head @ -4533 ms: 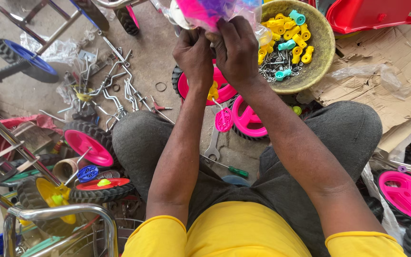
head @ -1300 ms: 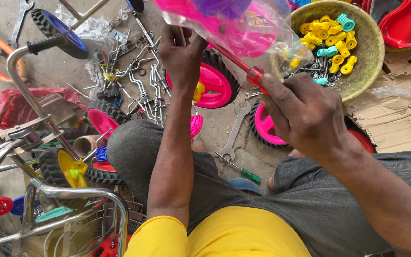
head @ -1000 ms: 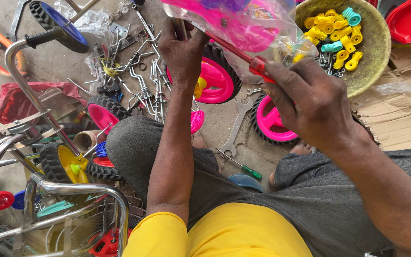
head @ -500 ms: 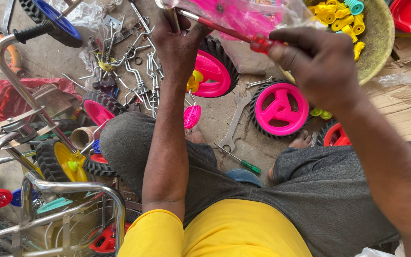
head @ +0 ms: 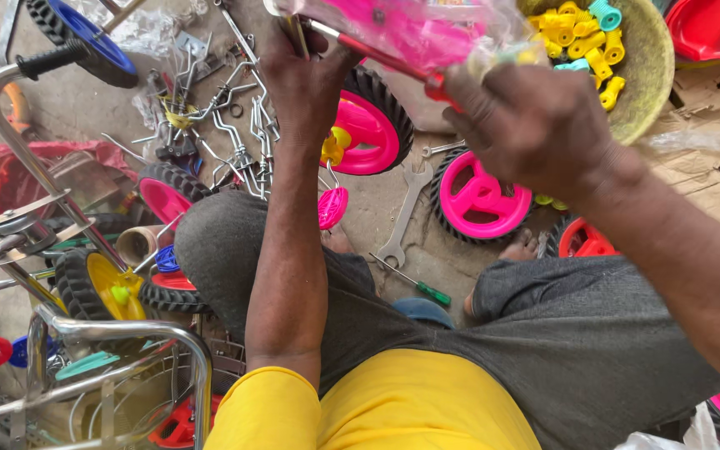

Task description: The person assembles a child's tricycle by attaching the handlebar assembly to the frame. They use a screwdriver to tighten the bolts securing the handlebars and then attach the handlebar grips.

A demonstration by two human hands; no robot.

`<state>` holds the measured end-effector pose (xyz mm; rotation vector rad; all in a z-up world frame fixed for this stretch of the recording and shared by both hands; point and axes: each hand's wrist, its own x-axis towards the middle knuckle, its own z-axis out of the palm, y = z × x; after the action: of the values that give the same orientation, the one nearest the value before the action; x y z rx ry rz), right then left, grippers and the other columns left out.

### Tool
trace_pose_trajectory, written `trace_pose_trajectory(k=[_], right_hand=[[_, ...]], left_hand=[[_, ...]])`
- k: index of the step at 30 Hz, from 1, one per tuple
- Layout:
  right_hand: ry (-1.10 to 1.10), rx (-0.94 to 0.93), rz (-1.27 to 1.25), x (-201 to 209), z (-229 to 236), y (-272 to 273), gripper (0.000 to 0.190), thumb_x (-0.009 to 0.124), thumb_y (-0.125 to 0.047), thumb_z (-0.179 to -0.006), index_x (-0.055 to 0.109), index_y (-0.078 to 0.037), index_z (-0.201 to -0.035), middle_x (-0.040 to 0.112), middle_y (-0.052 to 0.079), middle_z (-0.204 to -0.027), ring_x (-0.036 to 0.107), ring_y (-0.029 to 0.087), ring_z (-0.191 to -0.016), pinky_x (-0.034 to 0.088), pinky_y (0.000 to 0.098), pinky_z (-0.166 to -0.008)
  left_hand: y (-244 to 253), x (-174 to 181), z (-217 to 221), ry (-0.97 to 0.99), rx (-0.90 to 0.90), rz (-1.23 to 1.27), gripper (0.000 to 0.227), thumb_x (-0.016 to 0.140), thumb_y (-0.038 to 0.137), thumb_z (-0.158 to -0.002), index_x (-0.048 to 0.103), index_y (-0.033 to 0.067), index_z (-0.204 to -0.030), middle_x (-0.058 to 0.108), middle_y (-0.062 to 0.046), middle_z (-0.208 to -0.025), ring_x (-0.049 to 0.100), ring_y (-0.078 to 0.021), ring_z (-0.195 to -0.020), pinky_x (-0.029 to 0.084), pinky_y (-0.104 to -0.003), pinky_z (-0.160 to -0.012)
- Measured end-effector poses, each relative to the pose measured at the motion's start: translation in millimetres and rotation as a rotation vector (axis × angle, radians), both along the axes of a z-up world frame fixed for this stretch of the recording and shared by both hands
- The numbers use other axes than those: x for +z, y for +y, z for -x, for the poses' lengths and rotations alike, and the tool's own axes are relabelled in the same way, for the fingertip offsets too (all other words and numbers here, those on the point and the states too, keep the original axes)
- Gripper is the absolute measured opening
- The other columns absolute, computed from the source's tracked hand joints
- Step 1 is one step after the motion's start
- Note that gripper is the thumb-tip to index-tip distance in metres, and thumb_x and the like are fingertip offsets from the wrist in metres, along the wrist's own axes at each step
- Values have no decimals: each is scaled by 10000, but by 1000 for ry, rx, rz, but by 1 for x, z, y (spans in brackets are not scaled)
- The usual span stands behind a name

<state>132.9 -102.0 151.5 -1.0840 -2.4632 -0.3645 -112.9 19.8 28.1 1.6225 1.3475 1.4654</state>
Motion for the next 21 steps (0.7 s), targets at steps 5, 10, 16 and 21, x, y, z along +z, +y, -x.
trace_pose_trajectory(k=[5,10,16,21], right_hand=[[-83,-104,-59,-7,48,-33,450,647,-25,-1009,529,94,-1427,644,143,-888,575,164,-584,459,329,-442],[81,-308,84,9,117,-68,507,621,-43,-975,512,124,-1442,587,118,-898,625,249,-747,524,378,-584],[280,-191,165,27,80,-50,350,727,-97,-1038,600,-10,-1353,660,133,-1036,668,253,-850,544,348,-663],[497,-189,388,12,24,-23,301,869,-147,-978,748,-15,-1219,659,116,-834,639,207,-739,505,347,-682]], left_hand=[[1,-1,-1,-69,12,-43,329,880,191,-800,621,34,-929,684,-14,-796,665,-106,-724,570,-280,-679],[7,6,0,-132,-31,-63,330,852,116,-748,634,-6,-964,726,-62,-838,685,-133,-750,569,-296,-697],[5,3,6,-199,-77,41,307,846,181,-817,630,9,-951,718,-60,-838,693,-115,-735,586,-278,-656],[-1,-7,14,-115,-79,99,338,863,284,-830,673,17,-913,740,-41,-776,736,-99,-708,617,-264,-643]])
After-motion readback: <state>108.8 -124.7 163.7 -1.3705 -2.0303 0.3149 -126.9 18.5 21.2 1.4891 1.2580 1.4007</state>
